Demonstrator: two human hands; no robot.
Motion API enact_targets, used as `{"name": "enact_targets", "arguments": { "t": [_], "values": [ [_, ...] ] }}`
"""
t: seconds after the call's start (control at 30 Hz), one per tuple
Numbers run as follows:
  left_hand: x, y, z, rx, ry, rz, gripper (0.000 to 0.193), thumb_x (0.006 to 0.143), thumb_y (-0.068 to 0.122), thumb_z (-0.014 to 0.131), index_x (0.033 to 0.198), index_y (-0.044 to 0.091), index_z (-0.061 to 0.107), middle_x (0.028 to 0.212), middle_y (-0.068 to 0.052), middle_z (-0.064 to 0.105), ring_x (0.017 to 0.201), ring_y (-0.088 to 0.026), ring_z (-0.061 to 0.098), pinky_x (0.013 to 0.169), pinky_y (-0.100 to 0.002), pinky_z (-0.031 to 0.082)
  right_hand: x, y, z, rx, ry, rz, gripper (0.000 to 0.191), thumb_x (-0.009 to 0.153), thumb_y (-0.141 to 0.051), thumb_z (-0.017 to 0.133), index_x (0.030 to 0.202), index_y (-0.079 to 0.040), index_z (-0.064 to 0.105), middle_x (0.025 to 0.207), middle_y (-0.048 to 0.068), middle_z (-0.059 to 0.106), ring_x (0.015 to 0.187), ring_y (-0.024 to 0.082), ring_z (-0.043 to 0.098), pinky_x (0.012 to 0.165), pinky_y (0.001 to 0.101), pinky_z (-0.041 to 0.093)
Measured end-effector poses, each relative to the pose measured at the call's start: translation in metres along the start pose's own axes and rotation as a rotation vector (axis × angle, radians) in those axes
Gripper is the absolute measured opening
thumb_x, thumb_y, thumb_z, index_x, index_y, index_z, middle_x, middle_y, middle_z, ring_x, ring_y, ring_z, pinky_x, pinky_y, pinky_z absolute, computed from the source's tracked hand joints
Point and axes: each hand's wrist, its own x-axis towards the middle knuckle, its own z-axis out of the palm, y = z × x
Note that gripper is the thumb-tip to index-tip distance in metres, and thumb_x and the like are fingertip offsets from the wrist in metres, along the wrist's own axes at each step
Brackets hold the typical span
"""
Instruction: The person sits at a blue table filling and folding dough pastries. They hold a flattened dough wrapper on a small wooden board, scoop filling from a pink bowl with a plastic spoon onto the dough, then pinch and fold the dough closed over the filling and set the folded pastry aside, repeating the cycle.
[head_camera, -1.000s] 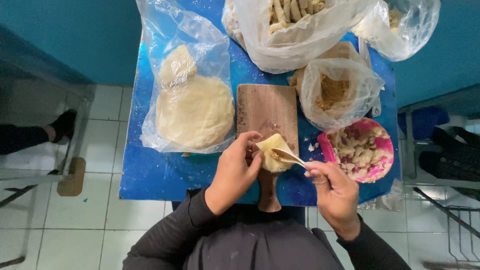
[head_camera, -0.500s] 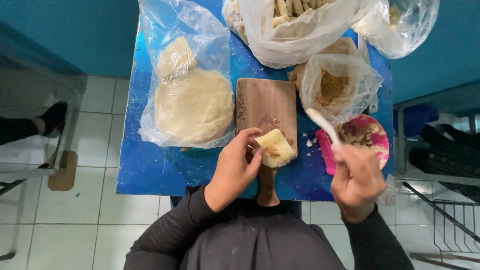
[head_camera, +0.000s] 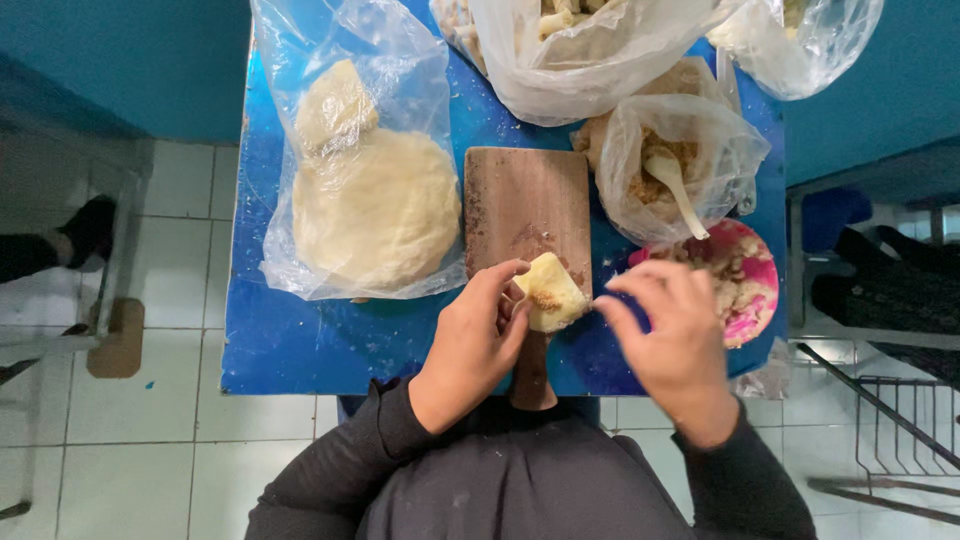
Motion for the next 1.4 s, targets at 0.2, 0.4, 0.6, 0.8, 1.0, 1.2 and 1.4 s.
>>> {"name": "enact_targets", "arguments": {
  "t": [0.2, 0.4, 0.6, 0.8, 1.0, 1.2, 1.4],
  "values": [
    [-0.002, 0.001, 0.001, 0.023, -0.010, 0.006, 0.045, 0.089, 0.000, 0.072, 0.131, 0.006, 0.057, 0.095, -0.010, 0.064, 0.070, -0.020, 0.065, 0.064, -0.031, 0.055, -0.022, -0.005, 0.036, 0.112, -0.064, 0.108, 0.021, 0.078, -0.017, 0.085, 0.092, -0.008, 0.071, 0.101, 0.009, 0.063, 0.098, 0.032, 0.059, 0.085, 0.0403, 0.049],
    [-0.003, 0.003, 0.001, 0.031, -0.041, 0.098, 0.049, 0.088, 0.004, 0.075, 0.134, 0.005, 0.055, 0.099, -0.011, 0.065, 0.075, -0.023, 0.066, 0.068, -0.033, 0.056, -0.025, -0.002, 0.037, 0.351, -0.055, 0.248, 0.015, 0.084, -0.010, 0.081, 0.091, -0.006, 0.068, 0.091, 0.005, 0.069, 0.084, 0.022, 0.066, 0.077, 0.0324, 0.051],
    [-0.002, 0.002, 0.005, 0.123, -0.024, 0.197, 0.046, 0.094, 0.002, 0.068, 0.138, 0.005, 0.055, 0.100, -0.012, 0.068, 0.092, -0.032, 0.068, 0.082, -0.040, 0.055, -0.029, -0.016, 0.033, 0.501, 0.004, 0.252, 0.016, 0.094, -0.004, 0.073, 0.109, -0.006, 0.071, 0.098, 0.005, 0.074, 0.083, 0.016, 0.066, 0.075, 0.0286, 0.051],
    [-0.001, 0.002, 0.006, 0.209, -0.011, 0.209, 0.039, 0.090, 0.001, 0.067, 0.128, 0.006, 0.058, 0.100, -0.014, 0.064, 0.095, -0.034, 0.065, 0.083, -0.042, 0.054, -0.026, -0.023, 0.044, 0.475, 0.041, 0.181, 0.024, 0.090, -0.001, 0.075, 0.113, -0.005, 0.068, 0.100, 0.008, 0.072, 0.088, 0.018, 0.071, 0.079, 0.0278, 0.055],
    [0.000, 0.000, -0.002, 0.377, -0.135, 0.336, 0.029, 0.083, 0.001, 0.066, 0.111, 0.006, 0.064, 0.106, -0.011, 0.060, 0.099, -0.032, 0.057, 0.088, -0.038, 0.051, -0.022, -0.020, 0.054, 0.360, 0.062, 0.060, 0.026, 0.087, 0.001, 0.078, 0.110, -0.008, 0.069, 0.103, 0.005, 0.070, 0.095, 0.024, 0.067, 0.084, 0.0332, 0.054],
    [0.004, 0.002, -0.008, 0.419, -0.212, 0.351, 0.030, 0.081, 0.003, 0.065, 0.111, 0.004, 0.064, 0.108, -0.012, 0.060, 0.102, -0.033, 0.055, 0.090, -0.038, 0.050, -0.023, -0.021, 0.033, 0.053, -0.018, -0.157, 0.034, 0.077, -0.008, 0.079, 0.112, -0.010, 0.076, 0.107, 0.003, 0.069, 0.095, 0.028, 0.057, 0.083, 0.0412, 0.045],
    [0.006, 0.004, -0.011, 0.358, -0.245, 0.363, 0.028, 0.083, 0.009, 0.069, 0.108, 0.002, 0.061, 0.105, -0.014, 0.059, 0.100, -0.035, 0.055, 0.088, -0.040, 0.048, -0.022, -0.014, 0.037, 0.156, -0.012, -0.103, 0.023, 0.083, -0.006, 0.077, 0.106, -0.011, 0.077, 0.100, 0.001, 0.070, 0.093, 0.027, 0.058, 0.082, 0.0389, 0.046]
  ]
}}
